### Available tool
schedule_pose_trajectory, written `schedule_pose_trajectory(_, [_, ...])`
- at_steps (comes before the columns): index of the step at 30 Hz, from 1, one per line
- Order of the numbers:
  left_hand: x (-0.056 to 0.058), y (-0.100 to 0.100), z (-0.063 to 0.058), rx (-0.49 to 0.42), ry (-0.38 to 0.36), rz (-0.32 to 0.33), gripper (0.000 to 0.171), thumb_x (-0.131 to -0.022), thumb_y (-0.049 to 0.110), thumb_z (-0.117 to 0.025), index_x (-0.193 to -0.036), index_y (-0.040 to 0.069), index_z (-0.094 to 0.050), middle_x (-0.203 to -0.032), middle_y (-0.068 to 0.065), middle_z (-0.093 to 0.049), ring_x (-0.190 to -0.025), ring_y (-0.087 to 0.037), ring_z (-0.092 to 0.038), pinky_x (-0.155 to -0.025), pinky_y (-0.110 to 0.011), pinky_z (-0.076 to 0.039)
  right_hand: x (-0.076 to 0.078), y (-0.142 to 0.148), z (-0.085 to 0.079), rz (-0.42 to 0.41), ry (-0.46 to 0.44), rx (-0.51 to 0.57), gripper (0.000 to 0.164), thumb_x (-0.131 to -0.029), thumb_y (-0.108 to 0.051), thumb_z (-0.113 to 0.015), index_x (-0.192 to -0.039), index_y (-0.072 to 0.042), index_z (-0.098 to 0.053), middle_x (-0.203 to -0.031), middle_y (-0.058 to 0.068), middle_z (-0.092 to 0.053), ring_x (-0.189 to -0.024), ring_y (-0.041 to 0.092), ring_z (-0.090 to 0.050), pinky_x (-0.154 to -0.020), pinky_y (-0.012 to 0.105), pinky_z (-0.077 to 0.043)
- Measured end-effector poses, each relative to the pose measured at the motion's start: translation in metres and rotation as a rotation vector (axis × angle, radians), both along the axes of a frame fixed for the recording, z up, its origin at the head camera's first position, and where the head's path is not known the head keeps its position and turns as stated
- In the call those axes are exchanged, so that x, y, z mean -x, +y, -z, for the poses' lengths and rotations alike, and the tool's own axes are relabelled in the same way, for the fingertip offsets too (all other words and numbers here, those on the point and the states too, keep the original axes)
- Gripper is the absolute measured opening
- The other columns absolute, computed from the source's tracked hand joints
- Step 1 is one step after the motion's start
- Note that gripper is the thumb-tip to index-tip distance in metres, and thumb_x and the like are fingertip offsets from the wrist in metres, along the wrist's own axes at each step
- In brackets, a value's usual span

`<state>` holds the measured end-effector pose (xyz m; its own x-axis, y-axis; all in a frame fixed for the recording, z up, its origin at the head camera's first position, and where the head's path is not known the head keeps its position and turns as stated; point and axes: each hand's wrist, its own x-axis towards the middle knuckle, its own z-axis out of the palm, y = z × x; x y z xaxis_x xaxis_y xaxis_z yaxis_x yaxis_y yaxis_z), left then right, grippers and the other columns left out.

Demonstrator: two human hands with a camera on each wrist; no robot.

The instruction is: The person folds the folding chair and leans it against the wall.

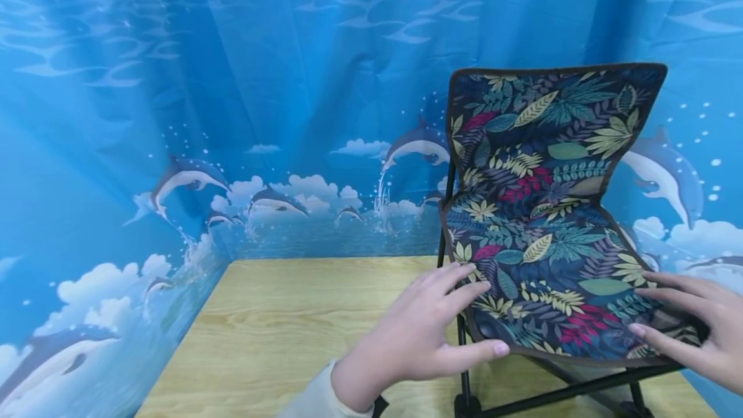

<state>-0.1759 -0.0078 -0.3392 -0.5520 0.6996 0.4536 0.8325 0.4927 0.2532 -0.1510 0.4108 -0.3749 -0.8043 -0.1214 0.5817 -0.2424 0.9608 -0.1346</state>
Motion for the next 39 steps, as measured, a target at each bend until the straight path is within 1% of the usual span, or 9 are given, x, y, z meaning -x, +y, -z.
schedule_pose_trajectory(3, [0.001,0.006,0.003,0.008,0.035,0.011,0.069,-0.103,0.067,-0.053,-0.159,0.028,-0.05,-0.167,0.002,-0.044,-0.157,-0.022,-0.041,-0.127,-0.047,-0.038,0.0,0.001,0.004,-0.023,0.04,0.015,0.063,-0.068,-0.032,-0.097,-0.11,0.009,-0.075,-0.13,0.036,-0.059,-0.117,0.056,-0.049,-0.106,0.078,-0.03])
schedule_pose_trajectory(5, [0.002,0.01,0.005,0.012,0.059,0.016,0.067,-0.103,0.066,-0.053,-0.157,0.026,-0.053,-0.165,0.002,-0.047,-0.156,-0.021,-0.042,-0.127,-0.044,-0.038,-0.001,0.002,0.006,-0.034,0.043,0.029,0.061,-0.069,-0.029,-0.097,-0.109,0.01,-0.075,-0.13,0.037,-0.06,-0.119,0.057,-0.049,-0.11,0.078,-0.028])
schedule_pose_trajectory(10, [0.005,0.019,0.011,0.013,0.08,0.028,0.065,-0.104,0.065,-0.052,-0.154,0.024,-0.057,-0.167,0.001,-0.045,-0.156,-0.02,-0.042,-0.127,-0.042,-0.037,-0.005,0.001,0.011,-0.028,-0.008,0.042,0.061,-0.075,-0.027,-0.094,-0.115,0.013,-0.072,-0.134,0.039,-0.059,-0.138,0.062,-0.042,-0.121,0.074,-0.02])
schedule_pose_trajectory(13, [0.006,0.023,0.014,0.019,0.076,0.039,0.063,-0.105,0.064,-0.051,-0.153,0.025,-0.057,-0.168,0.001,-0.043,-0.156,-0.021,-0.041,-0.128,-0.041,-0.036,-0.007,0.002,0.012,-0.02,-0.038,0.026,0.061,-0.08,-0.028,-0.092,-0.12,0.012,-0.071,-0.137,0.039,-0.058,-0.149,0.059,-0.033,-0.124,0.073,-0.017])
schedule_pose_trajectory(17, [0.007,0.03,0.019,0.027,0.093,0.04,0.06,-0.106,0.063,-0.049,-0.151,0.024,-0.06,-0.164,-0.002,-0.049,-0.154,-0.021,-0.045,-0.128,-0.04,-0.036,-0.007,0.003,0.014,-0.019,-0.048,-0.014,0.062,-0.082,-0.031,-0.091,-0.124,0.009,-0.07,-0.138,0.037,-0.059,-0.156,0.052,-0.027,-0.127,0.07,-0.013])
schedule_pose_trajectory(23, [0.005,0.038,0.022,0.059,0.146,0.001,0.057,-0.108,0.065,-0.04,-0.141,0.028,-0.068,-0.148,0.006,-0.064,-0.141,-0.013,-0.057,-0.124,-0.044,-0.041,-0.007,0.004,0.016,-0.018,-0.065,-0.059,0.064,-0.082,-0.039,-0.09,-0.127,0.003,-0.071,-0.138,0.035,-0.06,-0.158,0.05,-0.025,-0.13,0.066,-0.01])
schedule_pose_trajectory(28, [0.004,0.042,0.024,0.087,0.18,-0.002,0.057,-0.108,0.066,-0.036,-0.135,0.032,-0.073,-0.14,0.011,-0.068,-0.138,-0.012,-0.059,-0.123,-0.044,-0.042,-0.008,0.004,0.018,-0.023,-0.072,-0.06,0.063,-0.084,-0.039,-0.088,-0.129,0.001,-0.071,-0.139,0.034,-0.061,-0.157,0.05,-0.026,-0.132,0.062,-0.007])
schedule_pose_trajectory(32, [0.003,0.044,0.026,0.081,0.196,0.003,0.056,-0.109,0.065,-0.036,-0.135,0.032,-0.073,-0.14,0.01,-0.07,-0.14,-0.013,-0.059,-0.124,-0.044,-0.041,-0.008,0.006,0.02,-0.016,-0.078,-0.063,0.063,-0.085,-0.038,-0.088,-0.13,0.002,-0.07,-0.14,0.035,-0.059,-0.16,0.048,-0.023,-0.132,0.062,-0.007])
schedule_pose_trajectory(39, [0.002,0.044,0.032,0.056,0.267,-0.014,0.052,-0.108,0.063,-0.041,-0.135,0.033,-0.074,-0.14,0.011,-0.071,-0.14,-0.015,-0.061,-0.121,-0.042,-0.045,-0.01,0.012,0.025,-0.024,-0.035,-0.068,0.063,-0.085,-0.035,-0.088,-0.132,0.002,-0.069,-0.143,0.034,-0.058,-0.166,0.033,-0.013,-0.135,0.056,-0.005])
